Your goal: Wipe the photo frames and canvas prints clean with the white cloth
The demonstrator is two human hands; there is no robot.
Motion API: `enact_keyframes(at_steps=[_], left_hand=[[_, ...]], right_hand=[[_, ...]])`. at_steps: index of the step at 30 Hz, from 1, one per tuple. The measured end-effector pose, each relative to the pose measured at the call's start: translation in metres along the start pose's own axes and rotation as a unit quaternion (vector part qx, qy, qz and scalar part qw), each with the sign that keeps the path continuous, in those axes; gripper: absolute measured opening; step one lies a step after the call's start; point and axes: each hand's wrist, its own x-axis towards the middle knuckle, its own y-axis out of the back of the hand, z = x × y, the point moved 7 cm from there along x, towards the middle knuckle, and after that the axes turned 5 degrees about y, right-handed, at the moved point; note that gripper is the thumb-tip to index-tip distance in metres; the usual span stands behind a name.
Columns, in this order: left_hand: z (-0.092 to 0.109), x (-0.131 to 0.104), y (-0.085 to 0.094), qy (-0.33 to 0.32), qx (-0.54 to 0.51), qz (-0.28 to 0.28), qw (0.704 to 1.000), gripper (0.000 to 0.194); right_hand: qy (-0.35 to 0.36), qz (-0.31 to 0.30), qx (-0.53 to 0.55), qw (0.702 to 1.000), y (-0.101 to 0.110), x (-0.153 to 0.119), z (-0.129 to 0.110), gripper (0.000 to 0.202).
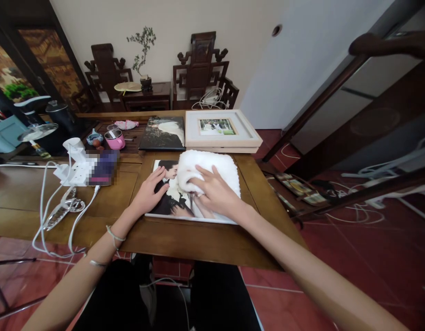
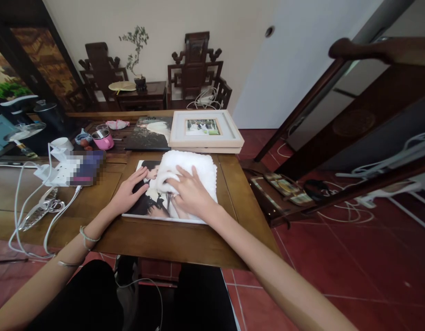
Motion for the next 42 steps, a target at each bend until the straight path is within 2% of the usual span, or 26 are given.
enact_keyframes(at_steps=[6,8,10,13,16,19,22,26,28,32,37,39,42], left_hand=[[0.0,0.0,-0.001,-0.007,0.0,0.001,1.0,0.055],[0.0,-0.001,-0.001,-0.01,0.0,0.002,1.0,0.055],[0.0,-0.001,-0.001,-0.008,0.003,0.003,1.0,0.055],[0.0,-0.001,0.0,-0.002,0.005,0.004,1.0,0.055],[0.001,0.0,0.001,-0.002,-0.002,0.009,1.0,0.054],[0.001,0.0,0.001,-0.002,-0.004,0.009,1.0,0.054],[0.0,0.0,0.0,-0.002,0.0,0.007,1.0,0.055],[-0.001,0.0,0.0,-0.009,0.002,-0.003,1.0,0.055],[-0.001,0.0,0.0,-0.01,0.004,-0.008,1.0,0.055],[0.0,0.0,0.001,-0.002,0.001,-0.003,1.0,0.054],[0.003,0.0,0.002,0.001,-0.01,0.006,1.0,0.05],[0.003,0.0,0.002,0.002,-0.009,0.004,1.0,0.05],[0.003,-0.001,0.002,0.002,-0.005,0.004,1.0,0.05]], right_hand=[[0.054,-0.017,0.006,0.998,-0.001,-0.018,-0.043,0.05],[0.064,-0.017,0.017,0.998,0.001,-0.024,-0.051,0.05],[0.066,-0.014,0.031,0.997,0.002,-0.026,-0.048,0.052],[0.062,0.001,0.037,0.997,0.002,-0.021,-0.03,0.056],[0.035,0.021,0.019,0.999,0.002,-0.014,-0.009,0.045],[0.015,0.026,0.004,1.0,0.001,-0.014,-0.004,0.038],[0.035,0.013,0.004,0.999,0.001,-0.025,-0.025,0.046],[0.106,-0.013,0.038,0.994,0.0,-0.046,-0.063,0.048],[0.128,-0.015,0.053,0.99,0.001,-0.051,-0.068,0.049],[0.113,-0.005,0.061,0.992,0.004,-0.041,-0.041,0.051],[0.034,0.018,0.011,0.999,0.004,-0.017,0.009,0.042],[0.017,0.019,-0.008,1.0,0.002,-0.013,0.016,0.043],[0.016,0.024,-0.015,0.999,0.002,-0.015,0.01,0.044]])
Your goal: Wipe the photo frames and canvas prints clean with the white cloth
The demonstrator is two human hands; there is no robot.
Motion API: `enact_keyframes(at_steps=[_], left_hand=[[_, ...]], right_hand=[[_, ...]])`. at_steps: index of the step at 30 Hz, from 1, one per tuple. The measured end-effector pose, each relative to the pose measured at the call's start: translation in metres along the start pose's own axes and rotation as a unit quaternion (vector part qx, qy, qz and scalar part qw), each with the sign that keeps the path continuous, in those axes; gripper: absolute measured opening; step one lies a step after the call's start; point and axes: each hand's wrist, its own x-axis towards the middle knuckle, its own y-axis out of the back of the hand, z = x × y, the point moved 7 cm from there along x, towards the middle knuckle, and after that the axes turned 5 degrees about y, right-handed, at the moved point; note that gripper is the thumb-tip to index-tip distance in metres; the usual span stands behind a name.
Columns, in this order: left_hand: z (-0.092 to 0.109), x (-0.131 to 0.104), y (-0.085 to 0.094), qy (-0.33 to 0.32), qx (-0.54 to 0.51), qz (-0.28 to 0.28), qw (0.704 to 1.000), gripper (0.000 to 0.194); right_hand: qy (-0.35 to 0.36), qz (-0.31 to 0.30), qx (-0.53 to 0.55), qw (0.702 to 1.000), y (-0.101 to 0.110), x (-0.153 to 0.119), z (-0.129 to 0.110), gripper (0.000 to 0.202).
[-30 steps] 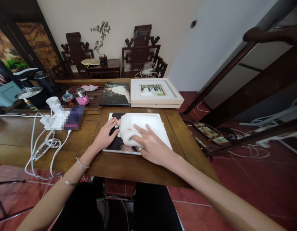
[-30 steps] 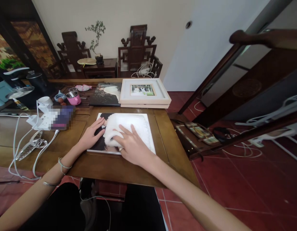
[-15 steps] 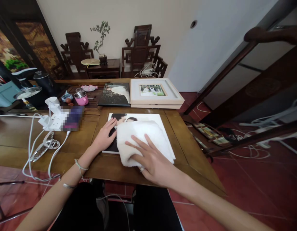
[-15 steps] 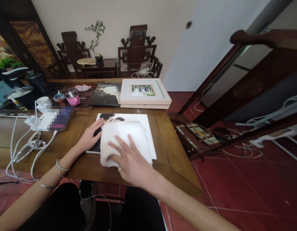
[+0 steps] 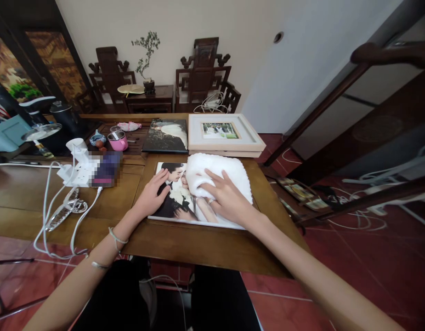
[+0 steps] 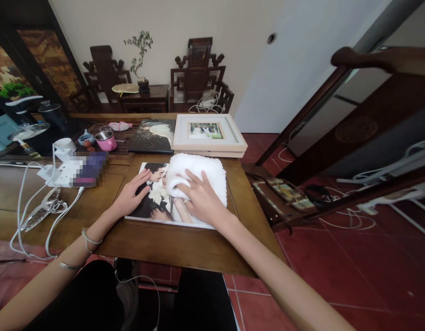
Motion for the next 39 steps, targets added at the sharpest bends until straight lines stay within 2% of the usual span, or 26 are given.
enact_keyframes(at_steps=[3,6,9,13,17,23,28,30,32,37,39], left_hand=[[-0.002,0.0,0.0,-0.006,-0.003,-0.001,1.0,0.049],[-0.003,0.0,0.0,-0.013,-0.002,-0.004,1.0,0.05],[-0.004,0.0,0.0,-0.015,-0.001,-0.005,1.0,0.051],[-0.002,0.0,0.001,-0.011,-0.007,-0.001,1.0,0.051],[-0.001,-0.001,0.002,-0.007,-0.015,0.004,1.0,0.05],[-0.001,-0.002,0.002,-0.002,-0.018,0.006,1.0,0.05],[-0.001,-0.002,0.004,-0.003,-0.013,0.007,1.0,0.049],[-0.002,-0.001,0.003,-0.006,-0.009,0.006,1.0,0.049],[-0.003,-0.001,0.003,-0.006,-0.004,0.003,1.0,0.05],[-0.004,0.0,0.002,-0.004,-0.003,0.001,1.0,0.052],[-0.004,0.0,0.002,-0.004,-0.008,0.001,1.0,0.052]], right_hand=[[0.012,0.001,0.014,1.0,0.002,-0.01,-0.023,0.043],[0.045,-0.025,0.032,0.998,0.004,-0.023,-0.05,0.049],[0.07,-0.039,0.053,0.995,0.006,-0.03,-0.061,0.054],[0.068,-0.022,0.069,0.995,0.008,-0.027,-0.039,0.049],[0.059,0.001,0.054,0.997,0.006,-0.022,-0.013,0.053],[0.057,0.011,0.045,0.997,0.005,-0.02,-0.007,0.051],[-0.002,0.003,0.026,1.0,0.004,-0.005,0.011,0.047],[-0.017,-0.009,0.012,1.0,0.004,-0.001,0.01,0.048],[-0.01,-0.018,0.001,1.0,0.004,-0.004,-0.003,0.046],[0.05,-0.039,0.023,0.998,0.004,-0.031,-0.062,0.049],[0.072,-0.04,0.041,0.996,0.005,-0.04,-0.077,0.05]])
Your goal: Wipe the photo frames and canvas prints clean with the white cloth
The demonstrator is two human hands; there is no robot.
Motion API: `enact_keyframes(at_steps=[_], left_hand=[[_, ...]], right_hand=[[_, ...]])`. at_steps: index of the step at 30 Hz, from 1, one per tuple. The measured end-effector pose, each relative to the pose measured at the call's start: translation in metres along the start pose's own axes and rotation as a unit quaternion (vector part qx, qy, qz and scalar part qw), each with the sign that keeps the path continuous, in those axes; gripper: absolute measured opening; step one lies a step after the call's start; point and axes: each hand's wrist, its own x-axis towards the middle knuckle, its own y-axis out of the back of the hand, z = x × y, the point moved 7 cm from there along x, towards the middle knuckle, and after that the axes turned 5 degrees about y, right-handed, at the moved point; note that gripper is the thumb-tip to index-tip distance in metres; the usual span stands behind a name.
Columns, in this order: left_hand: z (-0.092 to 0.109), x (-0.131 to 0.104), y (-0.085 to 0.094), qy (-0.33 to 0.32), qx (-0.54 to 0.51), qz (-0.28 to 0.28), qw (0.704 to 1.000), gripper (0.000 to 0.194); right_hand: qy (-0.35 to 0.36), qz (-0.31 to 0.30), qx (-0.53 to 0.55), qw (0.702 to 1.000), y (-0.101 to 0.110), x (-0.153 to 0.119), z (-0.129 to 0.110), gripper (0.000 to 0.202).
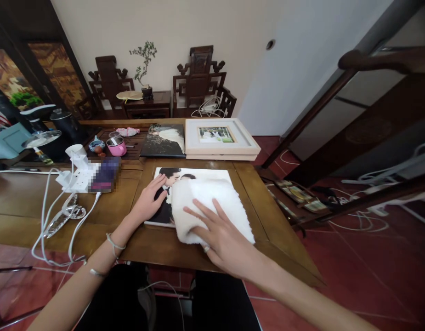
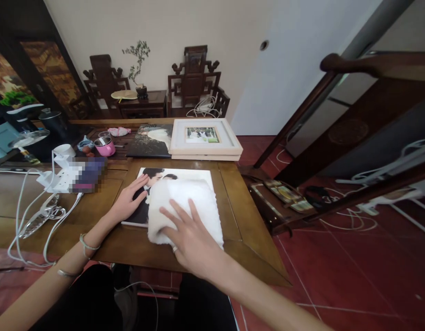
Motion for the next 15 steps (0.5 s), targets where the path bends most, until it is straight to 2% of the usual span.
enact_keyframes(at_steps=[3,8,10,12,15], left_hand=[[0.001,0.0,0.0,0.0,-0.006,0.0,1.0,0.051],[0.001,0.0,0.001,-0.001,-0.012,0.006,1.0,0.05],[0.002,0.0,0.001,0.001,-0.009,0.01,1.0,0.05],[0.002,-0.001,0.002,0.006,-0.004,0.011,1.0,0.05],[0.002,-0.002,0.002,0.016,0.002,0.009,1.0,0.051]], right_hand=[[0.012,0.0,0.023,1.0,0.001,-0.001,0.003,0.051],[-0.016,0.035,0.011,0.999,0.006,0.014,0.041,0.05],[-0.034,0.043,-0.001,0.999,0.006,0.017,0.047,0.048],[-0.038,0.035,-0.006,0.999,0.003,0.016,0.04,0.048],[0.001,0.02,0.011,1.0,-0.002,0.005,0.013,0.05]])
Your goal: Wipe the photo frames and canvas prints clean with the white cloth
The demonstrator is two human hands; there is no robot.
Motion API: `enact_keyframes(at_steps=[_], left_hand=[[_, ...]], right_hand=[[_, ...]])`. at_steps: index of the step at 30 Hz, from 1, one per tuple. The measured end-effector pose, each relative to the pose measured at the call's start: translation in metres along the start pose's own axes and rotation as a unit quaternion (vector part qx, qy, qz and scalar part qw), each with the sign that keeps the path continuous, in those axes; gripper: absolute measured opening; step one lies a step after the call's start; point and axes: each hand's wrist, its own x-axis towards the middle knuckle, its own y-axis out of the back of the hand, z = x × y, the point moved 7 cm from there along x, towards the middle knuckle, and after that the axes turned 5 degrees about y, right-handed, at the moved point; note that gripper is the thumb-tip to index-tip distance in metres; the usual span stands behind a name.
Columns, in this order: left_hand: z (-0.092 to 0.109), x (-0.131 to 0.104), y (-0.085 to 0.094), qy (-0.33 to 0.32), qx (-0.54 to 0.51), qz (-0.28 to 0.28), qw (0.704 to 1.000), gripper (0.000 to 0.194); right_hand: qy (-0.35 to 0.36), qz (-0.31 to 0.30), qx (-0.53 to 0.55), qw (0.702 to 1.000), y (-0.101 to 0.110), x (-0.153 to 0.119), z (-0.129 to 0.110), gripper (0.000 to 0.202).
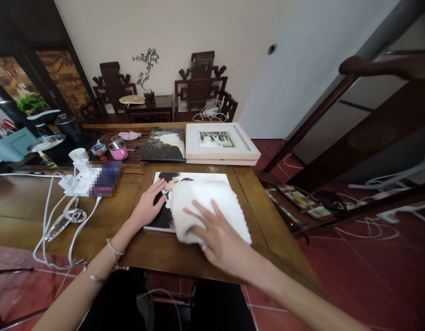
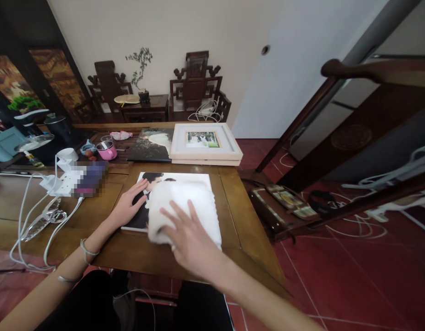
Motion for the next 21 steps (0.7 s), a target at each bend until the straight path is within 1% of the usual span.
enact_keyframes(at_steps=[2,3,5,7,11,13,14,15,17,21], left_hand=[[0.001,-0.001,0.001,0.004,0.0,0.0,1.0,0.05],[0.002,-0.001,0.002,0.004,0.0,0.0,1.0,0.05],[0.004,-0.002,0.003,0.002,0.003,0.001,1.0,0.049],[0.005,-0.002,0.004,0.001,0.008,0.0,1.0,0.048],[0.002,-0.001,0.004,-0.001,0.015,0.006,1.0,0.048],[-0.002,0.0,0.004,-0.006,0.015,0.017,1.0,0.049],[-0.003,0.0,0.004,-0.007,0.015,0.023,1.0,0.05],[-0.004,0.0,0.004,-0.01,0.014,0.026,0.999,0.051],[-0.005,0.0,0.004,-0.014,0.013,0.033,0.999,0.052],[-0.002,0.0,0.003,-0.016,0.015,0.028,0.999,0.053]], right_hand=[[0.04,-0.01,0.023,0.999,-0.001,-0.011,-0.015,0.049],[0.054,-0.017,0.033,0.998,0.0,-0.015,-0.018,0.049],[0.062,-0.026,0.048,0.997,0.004,-0.021,-0.012,0.05],[0.043,-0.021,0.05,0.998,0.011,-0.02,0.01,0.05],[-0.02,0.008,0.014,1.0,0.024,-0.004,0.062,0.047],[-0.044,0.005,-0.004,0.999,0.023,0.003,0.076,0.049],[-0.054,-0.001,-0.01,0.999,0.021,0.005,0.079,0.05],[-0.058,-0.008,-0.013,0.998,0.018,0.006,0.077,0.051],[-0.051,-0.018,-0.013,0.998,0.014,0.001,0.065,0.053],[0.018,-0.053,0.013,0.998,0.008,-0.018,0.031,0.055]])
